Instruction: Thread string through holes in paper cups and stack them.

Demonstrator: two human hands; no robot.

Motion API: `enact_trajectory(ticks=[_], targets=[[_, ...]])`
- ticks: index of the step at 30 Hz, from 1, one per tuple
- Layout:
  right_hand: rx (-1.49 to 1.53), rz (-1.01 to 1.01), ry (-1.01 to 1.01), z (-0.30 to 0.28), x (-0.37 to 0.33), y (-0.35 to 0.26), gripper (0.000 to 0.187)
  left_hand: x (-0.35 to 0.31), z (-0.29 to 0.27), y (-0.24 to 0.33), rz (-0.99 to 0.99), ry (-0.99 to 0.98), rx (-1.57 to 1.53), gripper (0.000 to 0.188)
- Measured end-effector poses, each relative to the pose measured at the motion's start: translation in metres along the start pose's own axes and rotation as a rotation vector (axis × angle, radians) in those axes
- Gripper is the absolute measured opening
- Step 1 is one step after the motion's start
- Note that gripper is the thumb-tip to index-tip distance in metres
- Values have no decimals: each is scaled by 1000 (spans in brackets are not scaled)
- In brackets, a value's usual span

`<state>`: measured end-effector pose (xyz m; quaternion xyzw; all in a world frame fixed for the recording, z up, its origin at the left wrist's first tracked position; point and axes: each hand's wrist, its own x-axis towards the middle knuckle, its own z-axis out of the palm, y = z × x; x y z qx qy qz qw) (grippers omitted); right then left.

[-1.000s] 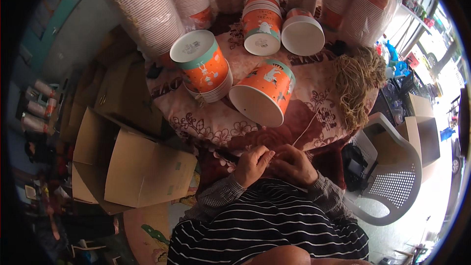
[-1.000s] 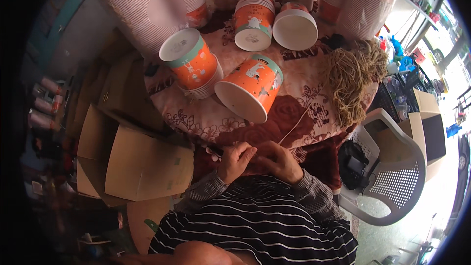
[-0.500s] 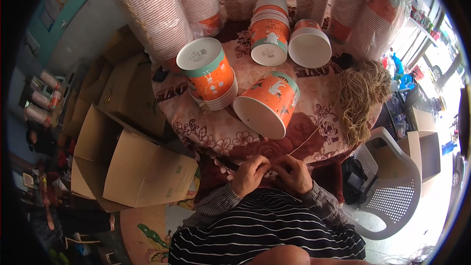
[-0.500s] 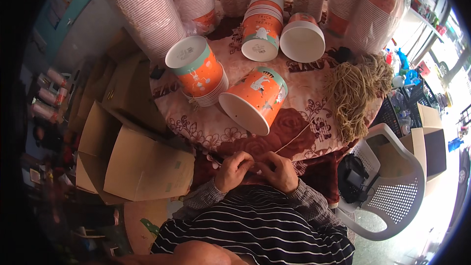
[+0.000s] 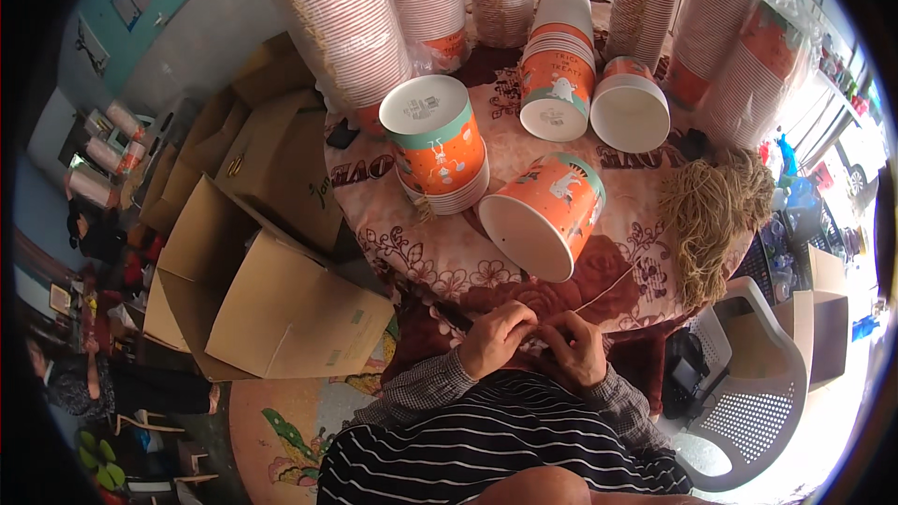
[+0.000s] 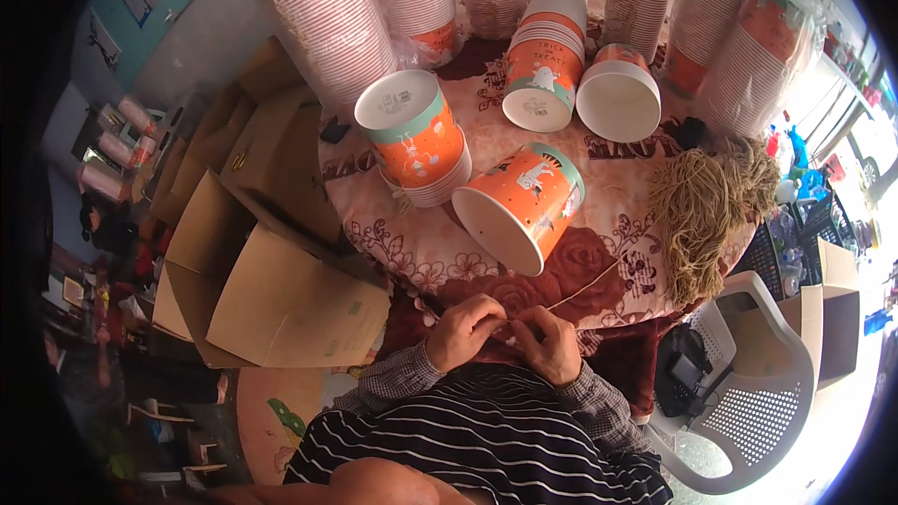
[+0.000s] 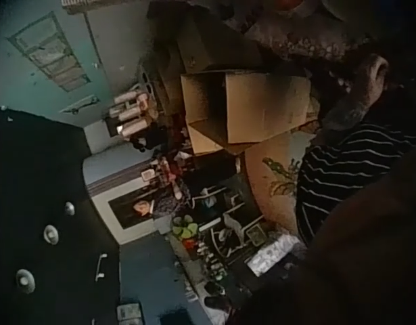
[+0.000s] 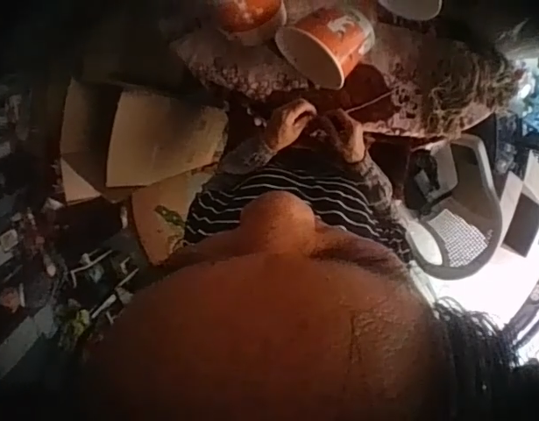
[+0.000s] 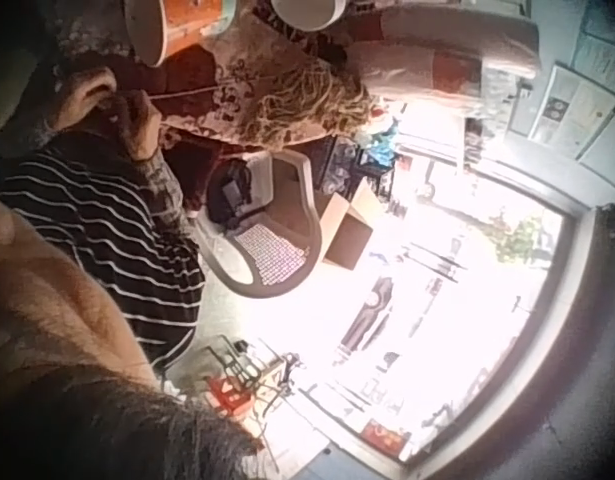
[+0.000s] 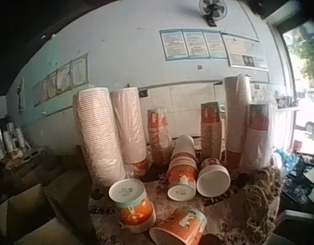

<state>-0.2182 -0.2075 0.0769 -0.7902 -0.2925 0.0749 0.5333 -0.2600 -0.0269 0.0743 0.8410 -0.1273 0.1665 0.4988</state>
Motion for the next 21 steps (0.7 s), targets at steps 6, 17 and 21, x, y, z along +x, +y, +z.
enact_trajectory(ticks=[6,17,21], targets=[[37,-7,62,-2,7,-7,7,0,-4,-9,-126,2,-192,10],[174,50,18,-3,16,-21,10,8,-12,3,-346,-32,-366,34],[190,101,36,-4,11,-17,11,10,-6,5,-233,-16,-236,15]])
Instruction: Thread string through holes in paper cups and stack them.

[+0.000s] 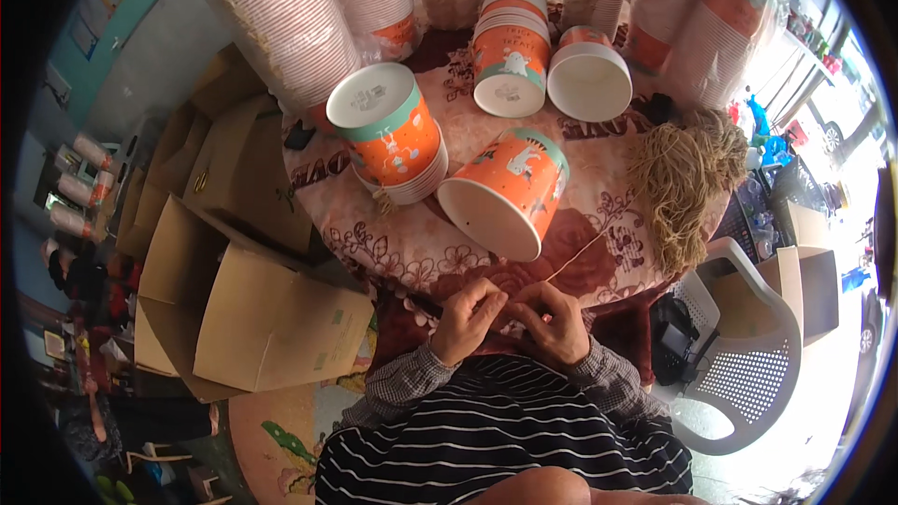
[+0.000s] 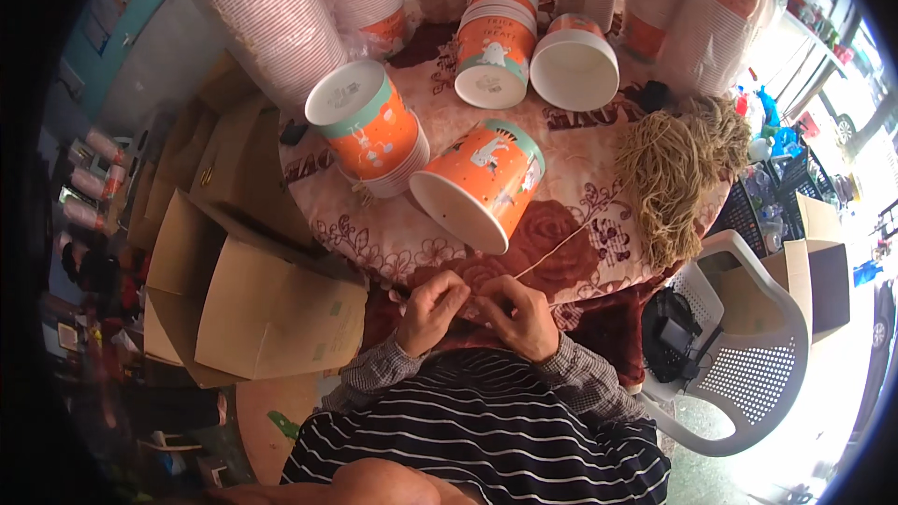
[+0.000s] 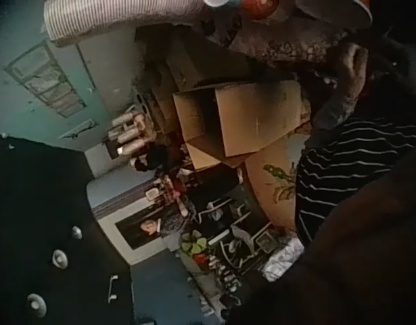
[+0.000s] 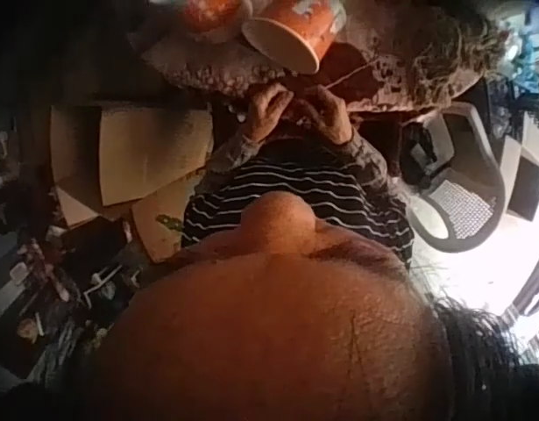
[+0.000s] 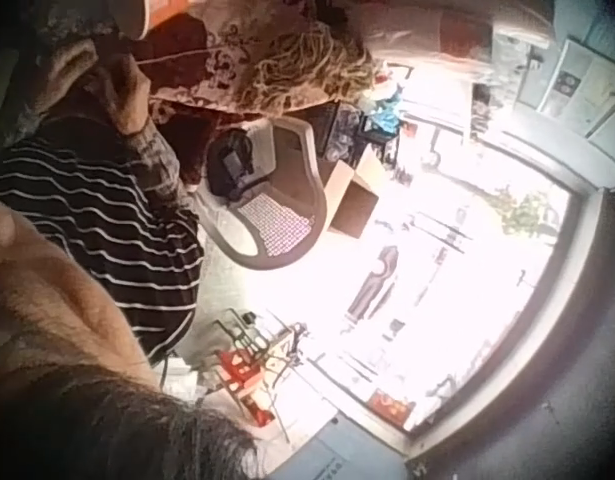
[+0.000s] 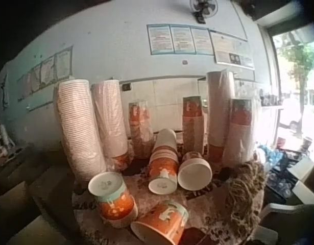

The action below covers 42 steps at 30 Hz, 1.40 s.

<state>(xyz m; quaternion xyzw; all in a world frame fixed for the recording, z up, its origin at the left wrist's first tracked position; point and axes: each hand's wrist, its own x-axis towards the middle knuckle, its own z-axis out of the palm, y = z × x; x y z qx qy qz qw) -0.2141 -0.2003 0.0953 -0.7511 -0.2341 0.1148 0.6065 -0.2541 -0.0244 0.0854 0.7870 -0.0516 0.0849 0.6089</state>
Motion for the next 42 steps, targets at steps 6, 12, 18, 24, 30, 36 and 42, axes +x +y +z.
enact_trajectory(ticks=[6,12,18,24,30,36,42], targets=[[13,11,42,-8,0,-2,15,3,5,-1,117,-11,55,10],[55,16,74,-12,3,6,9,10,12,-1,201,32,122,7],[229,-23,293,-45,19,-1,4,32,18,-2,46,142,-274,23],[-41,-412,447,-41,73,-29,6,85,35,-4,107,276,-20,36],[-85,-373,387,-12,68,-19,8,55,19,2,137,248,316,37],[41,-331,308,8,59,-16,8,25,-1,-8,155,281,477,51],[47,-322,241,18,57,-8,5,18,-2,-17,174,280,392,55]])
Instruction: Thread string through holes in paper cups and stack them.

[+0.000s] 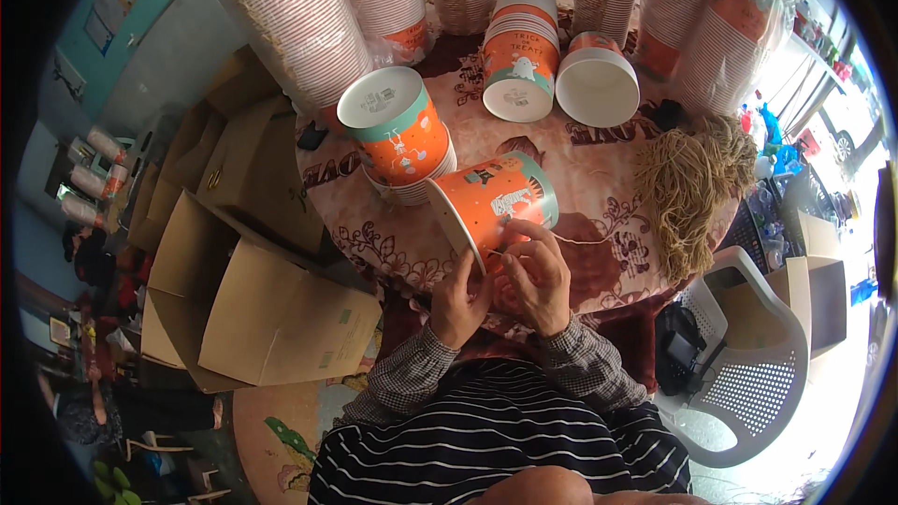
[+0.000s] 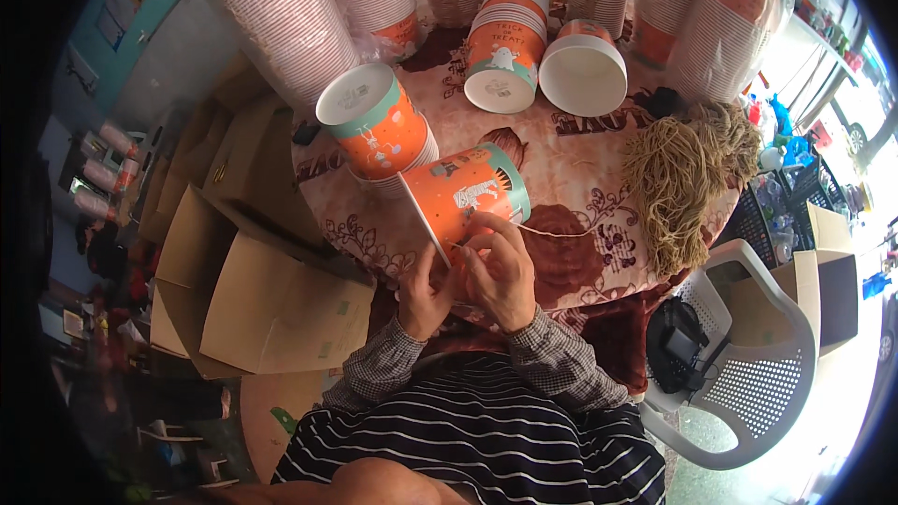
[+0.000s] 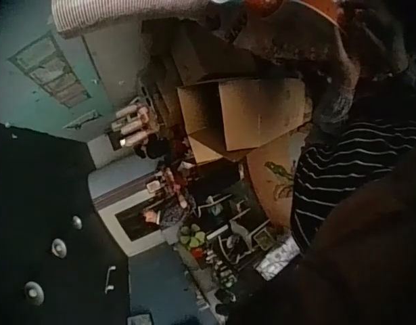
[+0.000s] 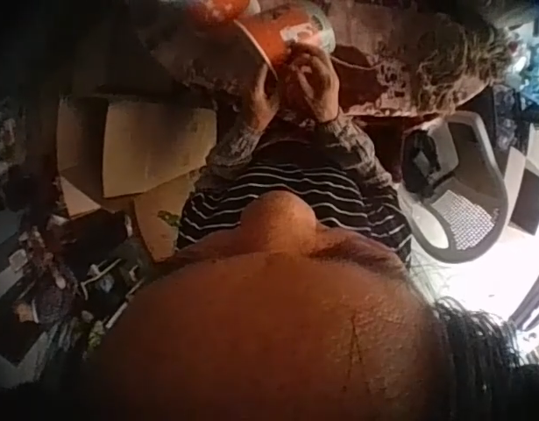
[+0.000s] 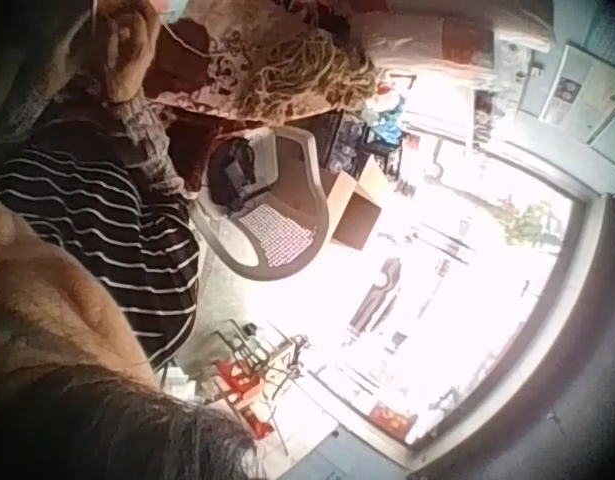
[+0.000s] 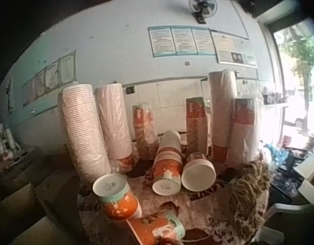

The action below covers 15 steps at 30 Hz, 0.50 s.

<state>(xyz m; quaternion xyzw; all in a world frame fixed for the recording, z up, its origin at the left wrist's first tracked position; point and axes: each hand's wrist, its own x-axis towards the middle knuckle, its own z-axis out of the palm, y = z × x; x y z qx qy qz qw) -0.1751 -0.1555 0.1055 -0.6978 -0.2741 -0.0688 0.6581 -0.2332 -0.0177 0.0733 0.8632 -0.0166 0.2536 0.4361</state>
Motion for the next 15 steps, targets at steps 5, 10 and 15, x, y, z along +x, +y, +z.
enact_trajectory(ticks=[5,10,15], targets=[[-16,42,61,2,-1,4,10,1,3,4,4,31,9,47],[-62,-16,52,2,0,4,11,-2,5,5,50,57,0,49],[-205,-128,42,5,3,3,14,2,3,8,37,21,-49,49]])
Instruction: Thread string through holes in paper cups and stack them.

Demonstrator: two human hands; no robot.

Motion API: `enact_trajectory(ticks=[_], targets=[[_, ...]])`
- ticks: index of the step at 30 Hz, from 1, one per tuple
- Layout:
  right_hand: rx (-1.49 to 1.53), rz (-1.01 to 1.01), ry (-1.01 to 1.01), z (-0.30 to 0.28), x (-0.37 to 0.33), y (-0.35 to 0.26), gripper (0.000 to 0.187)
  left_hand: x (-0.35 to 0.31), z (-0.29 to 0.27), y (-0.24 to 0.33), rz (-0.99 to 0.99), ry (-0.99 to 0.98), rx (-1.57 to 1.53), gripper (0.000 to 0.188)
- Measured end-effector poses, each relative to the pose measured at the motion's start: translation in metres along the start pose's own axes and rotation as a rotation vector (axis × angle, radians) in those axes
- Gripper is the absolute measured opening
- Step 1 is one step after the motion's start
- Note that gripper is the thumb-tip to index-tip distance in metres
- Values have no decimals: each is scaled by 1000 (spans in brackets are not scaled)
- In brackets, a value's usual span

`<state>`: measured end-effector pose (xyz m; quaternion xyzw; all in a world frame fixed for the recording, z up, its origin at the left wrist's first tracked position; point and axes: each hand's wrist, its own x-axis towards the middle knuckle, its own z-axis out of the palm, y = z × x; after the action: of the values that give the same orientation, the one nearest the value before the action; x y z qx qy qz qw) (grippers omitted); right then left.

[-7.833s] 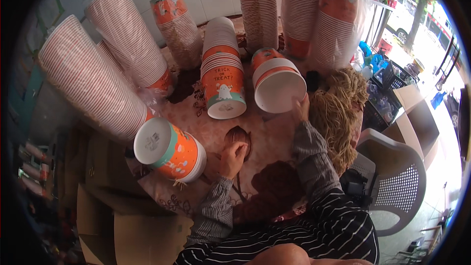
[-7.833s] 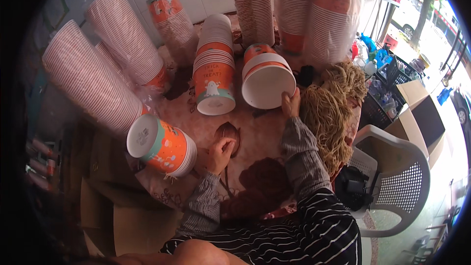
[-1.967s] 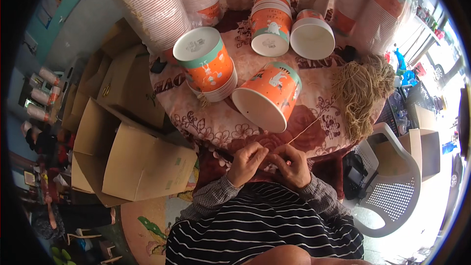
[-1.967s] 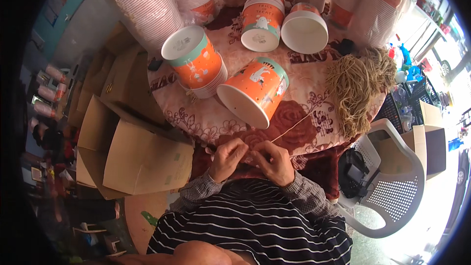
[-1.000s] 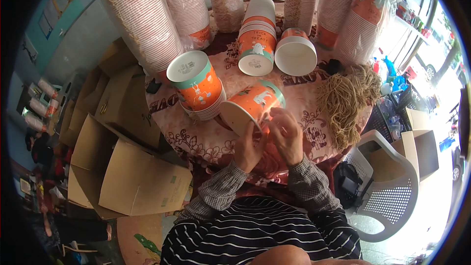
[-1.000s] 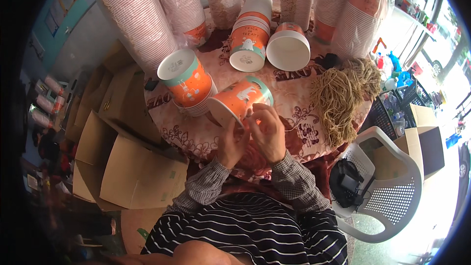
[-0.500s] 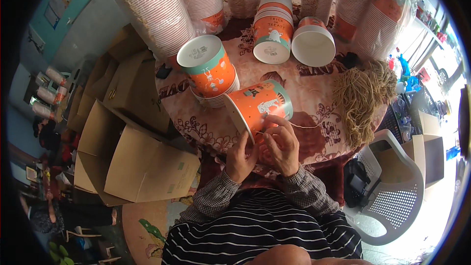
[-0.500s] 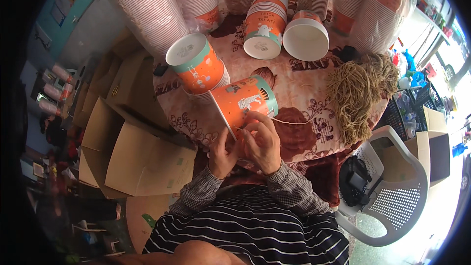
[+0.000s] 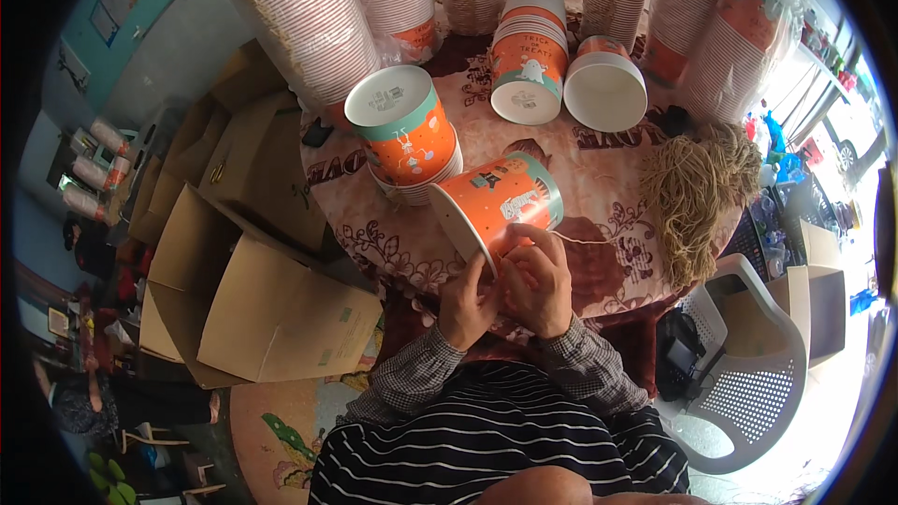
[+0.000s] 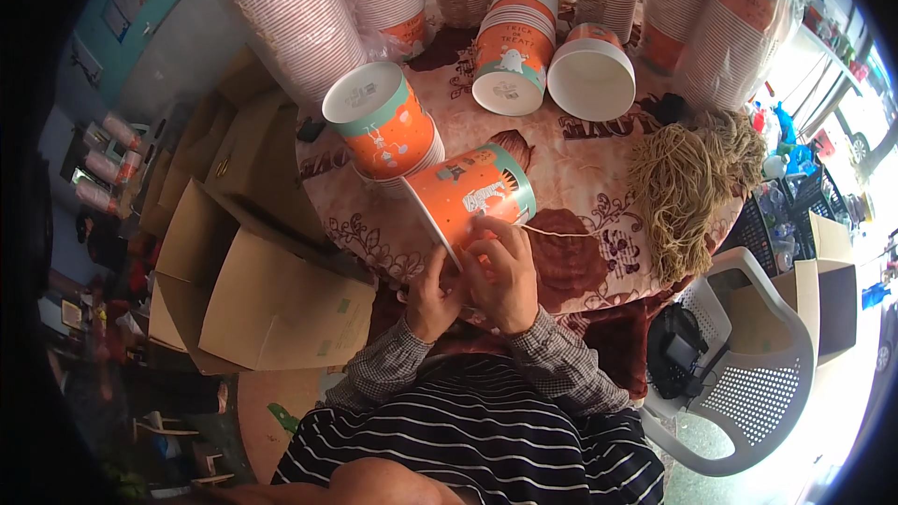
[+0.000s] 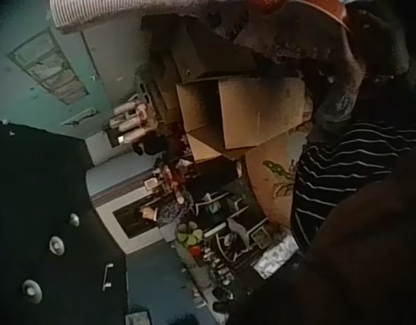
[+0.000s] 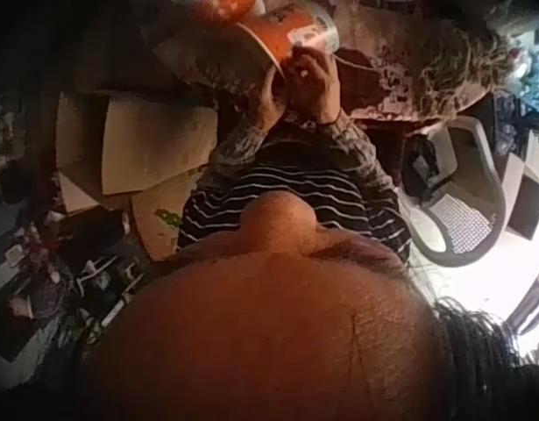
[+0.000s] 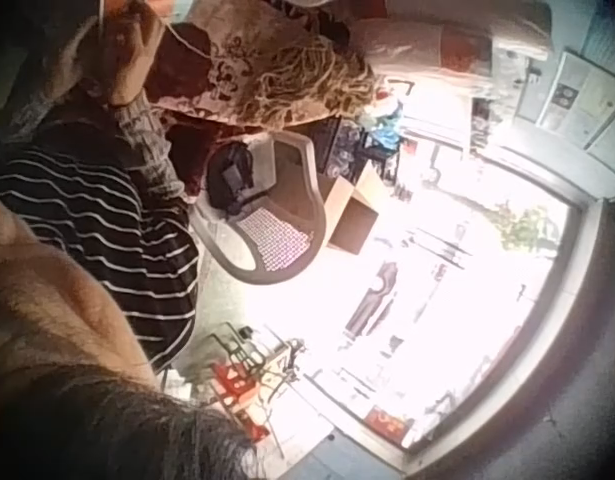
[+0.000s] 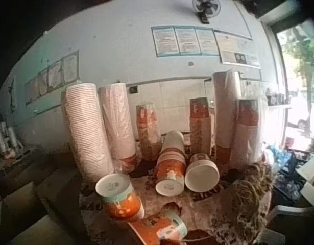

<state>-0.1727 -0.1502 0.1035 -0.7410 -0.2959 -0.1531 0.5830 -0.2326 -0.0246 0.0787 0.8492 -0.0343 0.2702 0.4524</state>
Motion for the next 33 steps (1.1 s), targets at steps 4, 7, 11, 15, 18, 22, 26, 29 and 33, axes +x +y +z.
enact_trajectory(ticks=[4,7,11,15,18,22,26,29,33], targets=[[-168,-124,29,0,3,-6,17,3,-3,3,-4,-63,-80,45],[-194,-144,27,-2,3,-6,18,2,-2,-6,-43,-83,-200,40],[-196,-140,25,-2,2,-3,19,-5,-1,-8,-117,-61,-342,29],[-205,-154,34,-4,2,-6,18,-2,0,-16,-215,-42,-558,17],[-216,-161,36,-1,2,-8,17,5,-1,-13,-333,-53,-618,16],[-236,-165,21,-2,-1,-4,18,9,5,-12,-319,-38,-599,14],[-209,-140,-40,-9,-6,-7,23,11,1,-8,-262,-37,-459,10],[-254,-106,-98,-12,-11,-11,25,11,-2,-3,-221,-6,-395,8],[-279,-106,-80,-9,-16,-8,27,12,-11,8,-76,30,-231,8]])
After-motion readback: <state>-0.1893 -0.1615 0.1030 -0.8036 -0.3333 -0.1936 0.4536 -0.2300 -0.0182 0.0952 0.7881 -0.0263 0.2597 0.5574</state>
